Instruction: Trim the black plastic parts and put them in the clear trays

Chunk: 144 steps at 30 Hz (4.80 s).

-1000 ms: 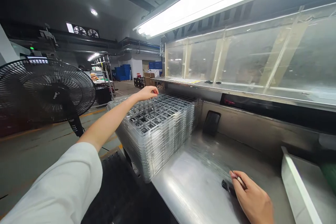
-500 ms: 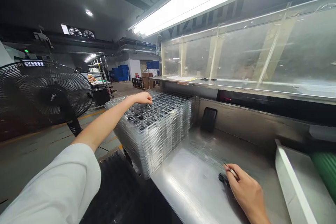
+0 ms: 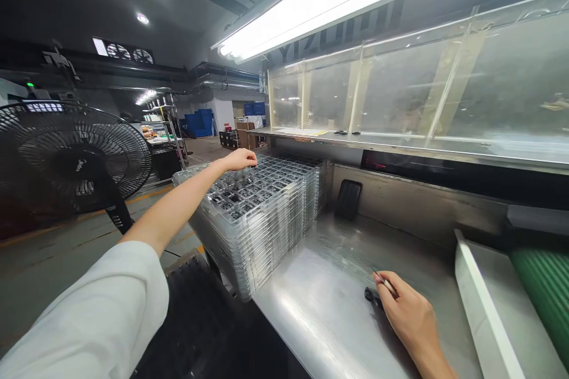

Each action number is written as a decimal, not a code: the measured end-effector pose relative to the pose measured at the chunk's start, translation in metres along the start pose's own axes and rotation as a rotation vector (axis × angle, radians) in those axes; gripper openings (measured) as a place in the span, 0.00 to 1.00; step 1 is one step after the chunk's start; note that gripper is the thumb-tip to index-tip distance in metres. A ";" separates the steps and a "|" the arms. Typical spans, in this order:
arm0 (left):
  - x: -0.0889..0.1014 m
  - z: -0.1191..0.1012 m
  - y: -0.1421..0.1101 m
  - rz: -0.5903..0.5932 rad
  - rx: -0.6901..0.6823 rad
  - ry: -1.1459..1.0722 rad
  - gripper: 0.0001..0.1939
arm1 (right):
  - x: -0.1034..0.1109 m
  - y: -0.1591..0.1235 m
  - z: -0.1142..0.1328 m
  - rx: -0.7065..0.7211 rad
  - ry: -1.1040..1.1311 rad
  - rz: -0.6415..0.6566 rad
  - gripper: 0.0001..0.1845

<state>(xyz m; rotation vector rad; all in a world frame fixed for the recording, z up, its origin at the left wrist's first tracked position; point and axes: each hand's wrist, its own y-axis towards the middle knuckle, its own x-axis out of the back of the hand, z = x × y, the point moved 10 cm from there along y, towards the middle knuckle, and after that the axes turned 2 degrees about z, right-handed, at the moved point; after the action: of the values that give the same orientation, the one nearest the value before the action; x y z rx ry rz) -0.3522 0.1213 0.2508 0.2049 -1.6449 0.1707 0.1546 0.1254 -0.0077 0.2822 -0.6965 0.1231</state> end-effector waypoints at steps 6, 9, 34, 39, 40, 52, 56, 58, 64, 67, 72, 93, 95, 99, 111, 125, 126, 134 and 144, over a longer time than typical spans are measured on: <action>0.012 -0.010 -0.008 -0.049 0.031 0.077 0.16 | 0.003 -0.002 0.004 0.001 -0.011 0.005 0.25; 0.025 -0.023 -0.018 -0.092 0.021 0.112 0.19 | 0.002 -0.002 0.007 0.023 -0.011 -0.002 0.24; -0.280 -0.348 -0.144 0.268 -0.553 0.000 0.22 | 0.034 -0.017 0.012 0.093 0.222 -0.376 0.25; -0.294 -0.359 -0.138 0.315 -0.561 0.065 0.13 | 0.032 -0.017 0.008 0.106 0.248 -0.399 0.22; -0.293 -0.358 -0.138 0.312 -0.565 0.045 0.12 | 0.031 -0.017 0.008 0.109 0.252 -0.398 0.22; -0.301 -0.383 -0.123 0.329 -0.705 0.075 0.18 | 0.028 -0.017 0.006 0.115 0.247 -0.391 0.20; -0.303 -0.390 -0.126 0.329 -0.742 0.097 0.20 | 0.028 -0.016 0.004 0.102 0.240 -0.385 0.22; -0.304 -0.391 -0.126 0.321 -0.752 0.073 0.21 | 0.027 -0.016 0.004 0.101 0.240 -0.376 0.22; -0.306 -0.392 -0.124 0.310 -0.777 0.009 0.20 | 0.032 -0.017 0.006 0.097 0.231 -0.384 0.21; -0.305 -0.400 -0.128 0.323 -0.821 -0.018 0.20 | 0.038 -0.020 0.009 0.107 0.248 -0.415 0.21; -0.304 -0.413 -0.134 0.353 -0.853 0.001 0.20 | 0.043 -0.021 0.012 0.120 0.258 -0.439 0.21; -0.295 -0.374 -0.110 0.474 -0.641 -0.046 0.11 | 0.027 -0.019 0.010 0.083 0.219 -0.324 0.25; -0.295 -0.375 -0.110 0.443 -0.661 -0.045 0.10 | 0.029 -0.019 0.011 0.084 0.215 -0.338 0.25; -0.293 -0.366 -0.102 0.407 -0.598 -0.315 0.04 | 0.031 -0.019 0.010 0.092 0.216 -0.352 0.24; -0.308 -0.337 -0.097 0.870 -0.197 -1.787 0.23 | 0.010 -0.015 0.017 0.114 0.262 -0.185 0.19; -0.325 -0.338 -0.095 0.855 -0.069 -1.843 0.17 | 0.016 -0.016 0.012 -0.007 0.373 -0.251 0.16; -0.327 -0.335 -0.092 0.825 -0.024 -1.848 0.15 | 0.017 -0.016 0.008 -0.045 0.393 -0.266 0.16; -0.334 -0.331 -0.091 0.779 0.164 -1.892 0.07 | 0.014 -0.012 -0.002 -0.134 0.472 -0.241 0.17; -0.321 -0.354 -0.108 0.845 -0.037 -1.816 0.12 | 0.016 -0.013 -0.003 -0.130 0.352 -0.250 0.21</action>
<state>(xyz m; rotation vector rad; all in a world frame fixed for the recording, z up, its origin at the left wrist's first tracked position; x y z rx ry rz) 0.0416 0.1087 -0.0404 -0.5996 -3.4605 0.7315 0.1713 0.1142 -0.0019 0.2139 -0.3143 -0.1097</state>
